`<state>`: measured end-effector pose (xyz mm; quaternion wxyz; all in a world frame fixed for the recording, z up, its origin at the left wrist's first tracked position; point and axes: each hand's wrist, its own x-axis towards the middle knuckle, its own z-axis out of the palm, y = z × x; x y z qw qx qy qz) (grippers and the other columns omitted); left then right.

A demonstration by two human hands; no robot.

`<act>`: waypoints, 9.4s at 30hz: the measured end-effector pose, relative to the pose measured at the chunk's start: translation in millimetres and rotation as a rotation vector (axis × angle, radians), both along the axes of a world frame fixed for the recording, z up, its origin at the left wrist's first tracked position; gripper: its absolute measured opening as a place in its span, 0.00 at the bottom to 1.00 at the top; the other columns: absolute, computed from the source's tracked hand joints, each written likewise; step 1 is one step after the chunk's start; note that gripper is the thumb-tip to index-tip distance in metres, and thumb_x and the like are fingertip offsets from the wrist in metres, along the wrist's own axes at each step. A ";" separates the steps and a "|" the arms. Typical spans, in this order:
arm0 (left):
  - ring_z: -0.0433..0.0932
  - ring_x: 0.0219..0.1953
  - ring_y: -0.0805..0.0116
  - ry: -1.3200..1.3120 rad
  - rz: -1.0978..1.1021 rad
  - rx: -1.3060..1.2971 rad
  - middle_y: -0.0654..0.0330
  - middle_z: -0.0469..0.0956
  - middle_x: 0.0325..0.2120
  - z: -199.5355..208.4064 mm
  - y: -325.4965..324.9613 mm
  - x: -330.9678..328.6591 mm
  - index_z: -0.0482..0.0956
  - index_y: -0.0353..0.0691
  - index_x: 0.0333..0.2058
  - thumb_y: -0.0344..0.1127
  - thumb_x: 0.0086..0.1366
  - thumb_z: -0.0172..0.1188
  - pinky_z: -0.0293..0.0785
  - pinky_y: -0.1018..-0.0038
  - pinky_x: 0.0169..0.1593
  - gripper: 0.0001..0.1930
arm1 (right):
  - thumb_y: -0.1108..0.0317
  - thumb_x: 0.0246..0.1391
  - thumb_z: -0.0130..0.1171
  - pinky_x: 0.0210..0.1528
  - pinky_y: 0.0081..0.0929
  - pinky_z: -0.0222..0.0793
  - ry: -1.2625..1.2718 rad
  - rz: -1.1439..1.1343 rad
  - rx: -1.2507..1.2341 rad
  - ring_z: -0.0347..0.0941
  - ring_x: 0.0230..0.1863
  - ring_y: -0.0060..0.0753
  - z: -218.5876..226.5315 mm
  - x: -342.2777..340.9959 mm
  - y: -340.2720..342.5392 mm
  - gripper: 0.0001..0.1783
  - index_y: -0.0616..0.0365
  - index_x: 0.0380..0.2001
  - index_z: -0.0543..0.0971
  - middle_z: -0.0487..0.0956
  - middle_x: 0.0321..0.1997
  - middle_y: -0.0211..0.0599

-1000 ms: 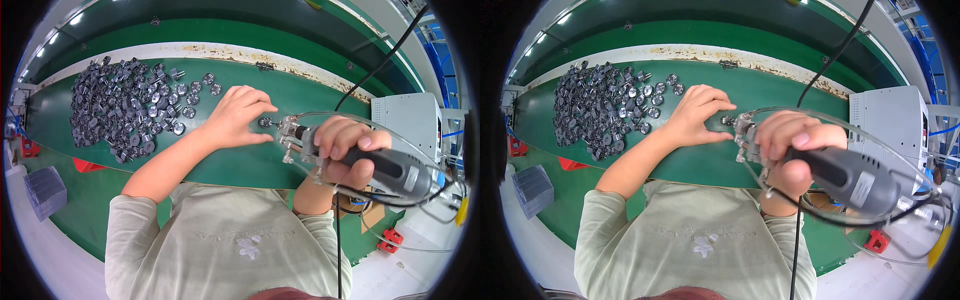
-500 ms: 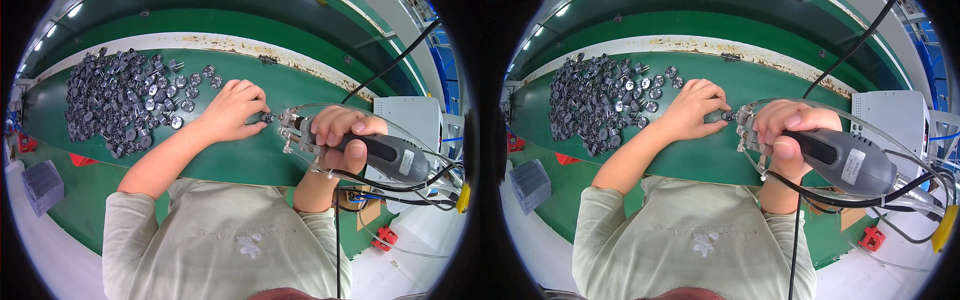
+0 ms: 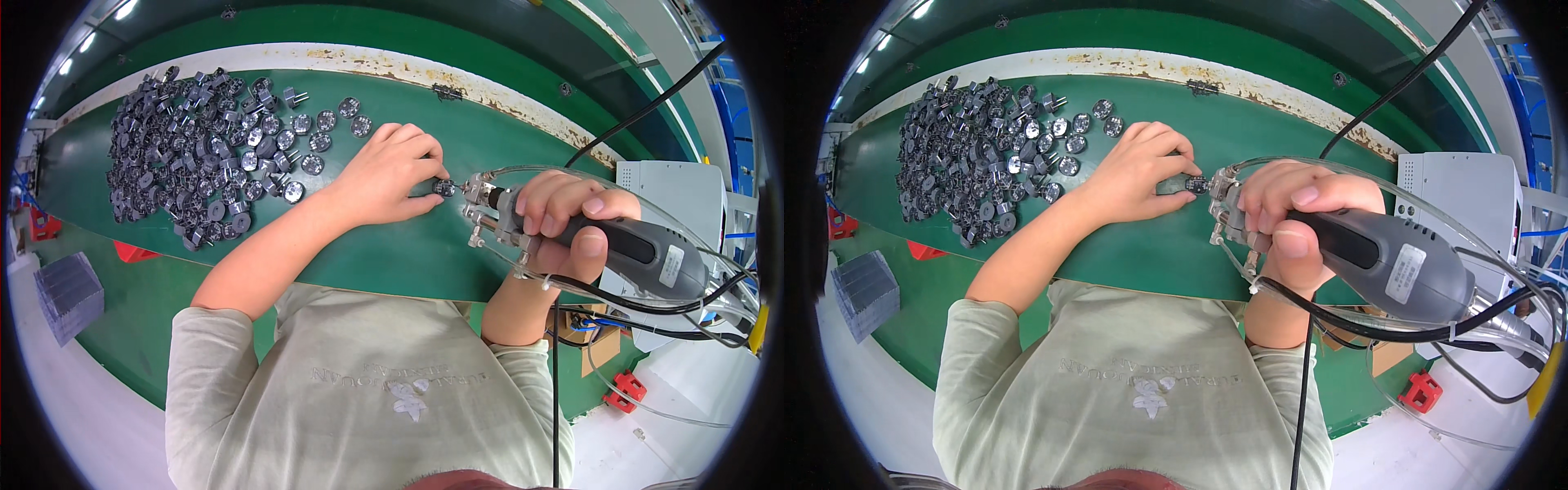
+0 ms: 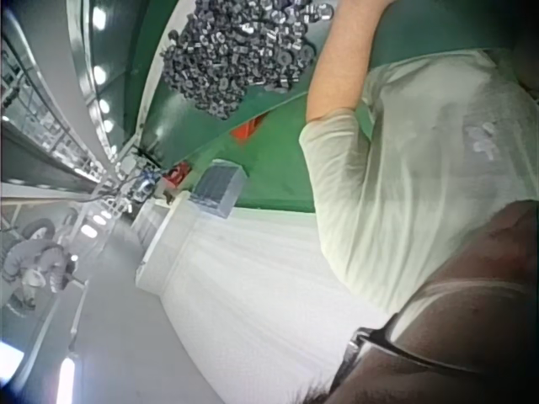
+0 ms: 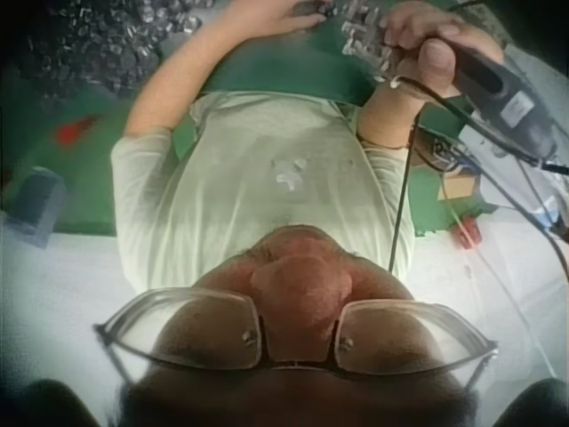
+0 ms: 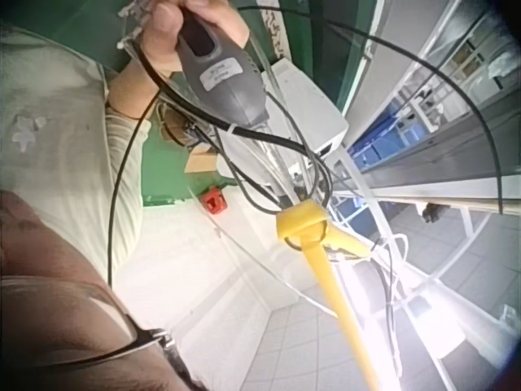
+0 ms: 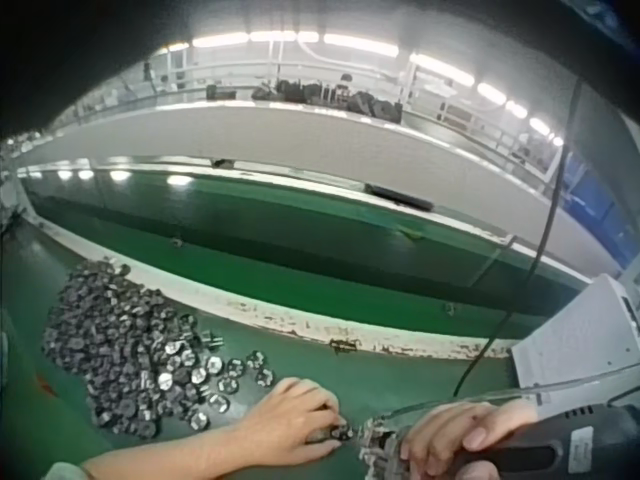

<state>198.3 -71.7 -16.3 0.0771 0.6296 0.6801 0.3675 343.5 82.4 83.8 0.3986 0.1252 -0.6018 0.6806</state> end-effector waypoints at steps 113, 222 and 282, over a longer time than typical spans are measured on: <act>0.74 0.49 0.57 -0.066 -0.009 0.020 0.60 0.77 0.41 15.2 13.3 5.4 0.82 0.44 0.44 0.42 0.48 0.75 0.66 0.61 0.57 0.23 | 0.85 0.49 0.68 0.29 0.30 0.75 -0.004 -0.094 -0.085 0.74 0.22 0.27 12.0 27.1 13.6 0.19 0.62 0.38 0.69 0.77 0.23 0.38; 0.74 0.53 0.60 -0.099 -0.095 0.007 0.67 0.80 0.43 2.4 2.6 -2.3 0.86 0.44 0.40 0.35 0.52 0.72 0.69 0.62 0.57 0.14 | 0.67 0.57 0.69 0.23 0.35 0.67 -0.174 -0.006 -0.051 0.67 0.17 0.31 12.1 8.3 -21.6 0.15 0.59 0.36 0.71 0.71 0.19 0.35; 0.79 0.46 0.56 -0.139 -0.082 -0.117 0.57 0.78 0.39 16.1 10.5 2.0 0.81 0.41 0.46 0.33 0.52 0.71 0.76 0.62 0.49 0.20 | 0.82 0.50 0.69 0.28 0.34 0.72 -0.041 0.065 -0.134 0.74 0.25 0.33 8.2 18.0 2.7 0.17 0.62 0.38 0.72 0.76 0.25 0.38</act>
